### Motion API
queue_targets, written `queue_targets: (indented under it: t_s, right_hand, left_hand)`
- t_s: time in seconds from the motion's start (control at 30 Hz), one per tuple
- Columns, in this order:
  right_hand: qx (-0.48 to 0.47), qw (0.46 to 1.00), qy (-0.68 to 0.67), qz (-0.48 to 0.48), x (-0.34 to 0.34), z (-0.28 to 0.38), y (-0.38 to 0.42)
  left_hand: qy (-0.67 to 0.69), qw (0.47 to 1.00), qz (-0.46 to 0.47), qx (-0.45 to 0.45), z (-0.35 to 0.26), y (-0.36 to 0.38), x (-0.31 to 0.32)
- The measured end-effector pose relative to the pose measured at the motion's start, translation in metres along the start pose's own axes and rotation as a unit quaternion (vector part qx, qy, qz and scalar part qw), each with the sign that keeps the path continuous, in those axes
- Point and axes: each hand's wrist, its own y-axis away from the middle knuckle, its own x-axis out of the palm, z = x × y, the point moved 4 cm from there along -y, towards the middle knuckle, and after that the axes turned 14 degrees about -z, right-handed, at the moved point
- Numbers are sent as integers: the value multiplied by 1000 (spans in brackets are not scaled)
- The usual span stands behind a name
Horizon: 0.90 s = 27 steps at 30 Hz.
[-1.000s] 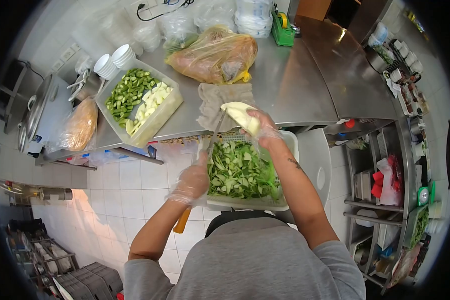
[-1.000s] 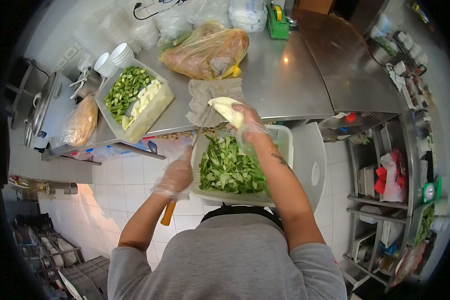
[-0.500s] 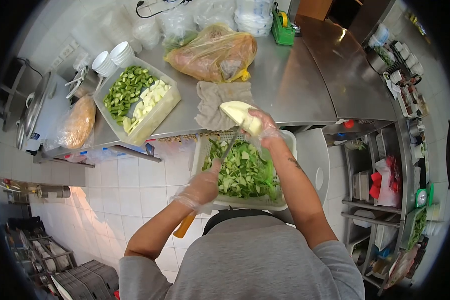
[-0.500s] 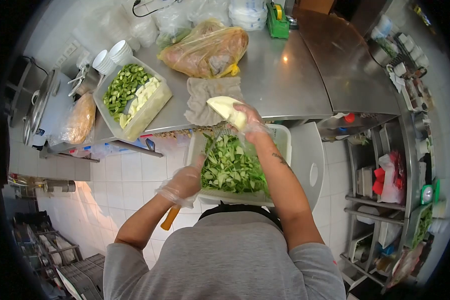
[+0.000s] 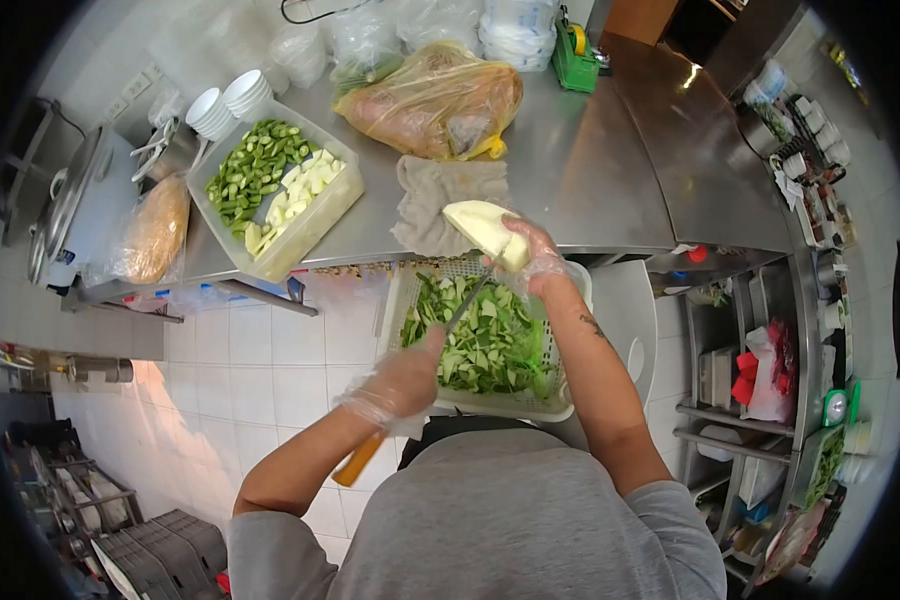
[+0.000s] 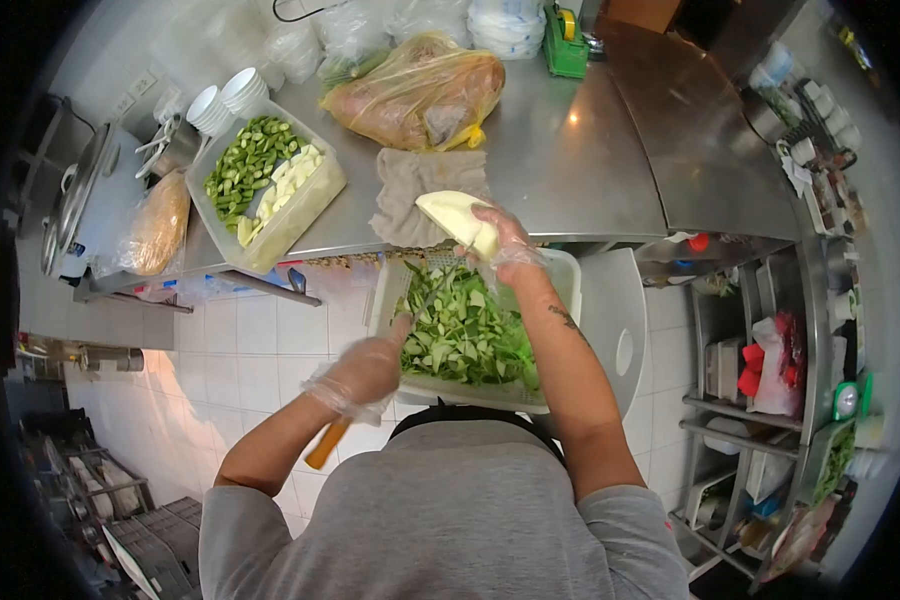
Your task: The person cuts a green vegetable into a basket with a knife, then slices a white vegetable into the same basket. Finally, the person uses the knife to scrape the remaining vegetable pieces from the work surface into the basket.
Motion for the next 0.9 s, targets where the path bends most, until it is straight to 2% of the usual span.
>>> queue_targets:
  t_s: [0.13, 0.2, 0.3, 0.33, 0.43, 0.53, 0.63, 0.77, 0.9]
  right_hand:
    - [-13, 998, -8, 55, 2, 1, 3]
    - [-12, 996, 3, 84, 2, 2, 4]
    - [-6, 997, -75, 7, 1, -3, 3]
    - [-15, 998, -58, 25, 2, -3, 5]
    - [-42, 995, -34, 78, 6, 1, 11]
    - [-42, 994, -44, 92, 7, 0, 10]
    - [-37, 996, -33, 73, 3, 2, 9]
    - [-67, 990, -43, 118, 6, 0, 12]
    - [-76, 988, -34, 127, 7, 1, 15]
  left_hand:
    - [-15, 994, -92, -49, 3, -9, -10]
    - [10, 997, -70, -35, -3, -14, 5]
    - [33, 999, -4, -23, -12, -7, 5]
    - [38, 999, 25, -21, -16, -2, 2]
    - [-6, 1000, 24, 1, -1, 0, -24]
    - [-10, 998, -48, -29, 6, -16, -13]
    - [3, 999, 52, -8, -9, -1, -2]
    - [-11, 999, -4, -45, 6, 1, -20]
    - [19, 999, 16, -39, 2, 4, 0]
